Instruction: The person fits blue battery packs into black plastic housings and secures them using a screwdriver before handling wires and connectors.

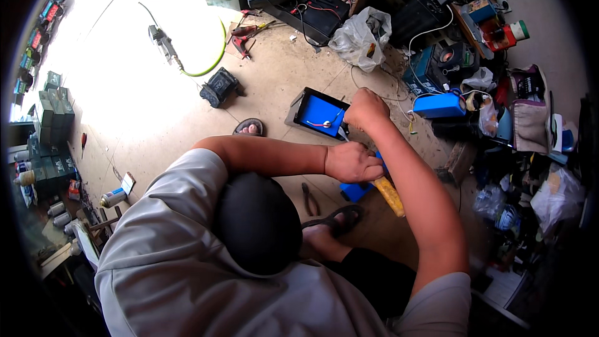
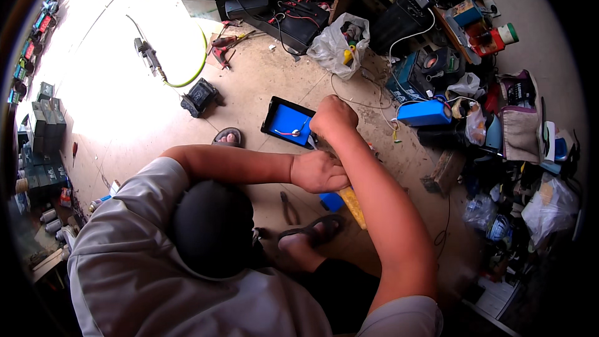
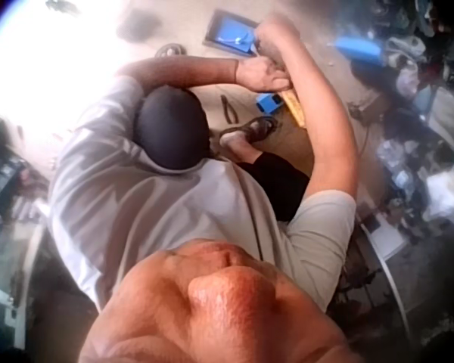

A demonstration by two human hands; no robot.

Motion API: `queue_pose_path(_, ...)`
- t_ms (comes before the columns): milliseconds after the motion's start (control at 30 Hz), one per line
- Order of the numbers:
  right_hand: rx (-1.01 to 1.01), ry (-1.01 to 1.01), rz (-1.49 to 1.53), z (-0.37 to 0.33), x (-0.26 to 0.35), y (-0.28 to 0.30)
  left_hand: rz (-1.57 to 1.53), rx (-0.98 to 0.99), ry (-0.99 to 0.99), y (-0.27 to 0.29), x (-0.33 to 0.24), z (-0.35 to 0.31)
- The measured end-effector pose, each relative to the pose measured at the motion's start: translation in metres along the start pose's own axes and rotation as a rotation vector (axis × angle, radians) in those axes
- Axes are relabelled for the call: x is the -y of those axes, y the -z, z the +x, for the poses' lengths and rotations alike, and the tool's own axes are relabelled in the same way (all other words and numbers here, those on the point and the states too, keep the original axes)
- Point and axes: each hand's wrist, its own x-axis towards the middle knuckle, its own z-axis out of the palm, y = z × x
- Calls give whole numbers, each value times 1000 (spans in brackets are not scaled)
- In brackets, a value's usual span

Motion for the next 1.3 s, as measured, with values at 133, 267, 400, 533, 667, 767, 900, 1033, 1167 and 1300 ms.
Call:
queue_pose_path(133, 270, -42, 382, 21, -13, -19, -15, -49, -12, 0, 1, 5)
queue_pose_path(267, 344, -121, 808, 13, -24, -12, 16, -67, -9, 1, -1, 6)
queue_pose_path(400, 274, -139, 816, 14, -20, -15, 35, -91, -31, 6, -2, 9)
queue_pose_path(533, 232, -148, 718, 23, -19, -23, 9, -55, -5, 5, -1, 8)
queue_pose_path(667, 214, -173, 508, 27, -8, -23, -34, -13, 33, 2, 1, 5)
queue_pose_path(767, 205, -178, 320, 24, 5, -14, -40, -105, -11, 0, 4, 5)
queue_pose_path(900, 197, -198, 241, 28, 0, -20, -68, -57, -4, 2, 2, 6)
queue_pose_path(1033, 243, -209, 445, 19, 0, -21, -68, -45, 18, -1, 2, 3)
queue_pose_path(1167, 439, -257, 953, 14, -36, -15, -37, -21, 11, 7, -2, 9)
queue_pose_path(1300, 471, -122, 908, -5, -52, 1, -17, -62, 1, 10, -1, 9)
